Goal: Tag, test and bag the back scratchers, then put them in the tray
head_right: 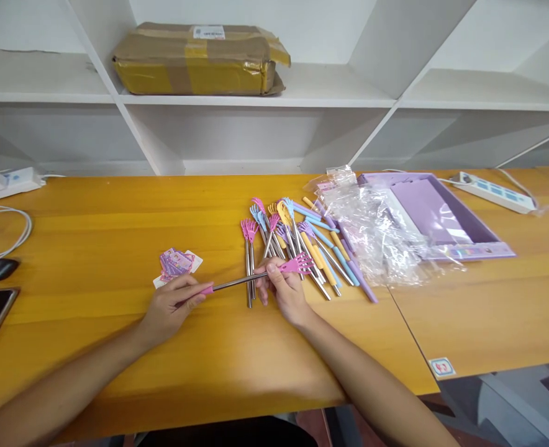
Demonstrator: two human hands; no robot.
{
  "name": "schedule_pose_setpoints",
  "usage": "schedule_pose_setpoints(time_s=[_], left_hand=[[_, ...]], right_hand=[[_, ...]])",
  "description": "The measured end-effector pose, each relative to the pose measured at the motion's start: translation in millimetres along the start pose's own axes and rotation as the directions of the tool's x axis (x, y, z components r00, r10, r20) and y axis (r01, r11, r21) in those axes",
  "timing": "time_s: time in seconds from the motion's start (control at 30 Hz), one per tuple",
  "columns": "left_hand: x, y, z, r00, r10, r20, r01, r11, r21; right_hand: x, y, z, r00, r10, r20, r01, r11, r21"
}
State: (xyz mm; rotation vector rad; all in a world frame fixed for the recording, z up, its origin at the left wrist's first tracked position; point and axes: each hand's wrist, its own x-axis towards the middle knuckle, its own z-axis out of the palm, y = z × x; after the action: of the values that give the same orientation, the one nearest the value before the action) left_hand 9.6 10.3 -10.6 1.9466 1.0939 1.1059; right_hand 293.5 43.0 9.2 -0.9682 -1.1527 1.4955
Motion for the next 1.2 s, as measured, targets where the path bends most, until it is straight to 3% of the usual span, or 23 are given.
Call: schedule_pose_setpoints(time_s=[0.17,0.27,0.4,0.47,0.57,0.63,0.87,1.2], left_hand=[[-0.3,-0.2,0.3,0.999,0.035,-0.011,-0.035,0.999,0.000],[1.1,3.1,0.6,0.999,0.026,-0.032,-0.025,1.000,0.018],[2.6,8.5,0.4,0.997,-0.012,-0.082,0.017,0.998,0.061],[3.2,10.3,-0.2,0.996,-0.021,-0.090,0.028,0.997,0.074],[4.2,12.2,-1.0,0.995,-0.036,-0.098,0.043,0.996,0.080],[5.0,13.1,-1.6,0.993,-0.042,-0.112,0.051,0.996,0.077],[6.9,15.6,-4.5,0.985,0.027,-0.171,-0.015,0.997,0.072],[5.0,14.8,-3.1,0.987,0.062,-0.150,-0.055,0.997,0.046]], right_hand=[[-2.7,3.7,3.9,0.999,0.000,0.051,-0.002,0.999,0.038],[3.0,1.0,-4.5,0.995,0.054,0.083,-0.053,0.999,-0.004],[16.9,-12.6,-29.2,0.996,-0.038,-0.080,0.033,0.997,-0.070],[20.6,-20.8,-39.8,0.983,-0.113,-0.148,0.088,0.983,-0.163],[19.4,-28.6,-46.3,0.983,-0.149,-0.109,0.095,0.913,-0.397],[16.5,-29.0,-45.5,0.987,-0.141,-0.080,0.086,0.873,-0.479],[14.0,-20.5,-41.3,0.996,-0.090,-0.015,0.070,0.855,-0.514],[-2.0,-13.8,-14.2,0.997,-0.014,0.073,0.044,0.903,-0.428]])
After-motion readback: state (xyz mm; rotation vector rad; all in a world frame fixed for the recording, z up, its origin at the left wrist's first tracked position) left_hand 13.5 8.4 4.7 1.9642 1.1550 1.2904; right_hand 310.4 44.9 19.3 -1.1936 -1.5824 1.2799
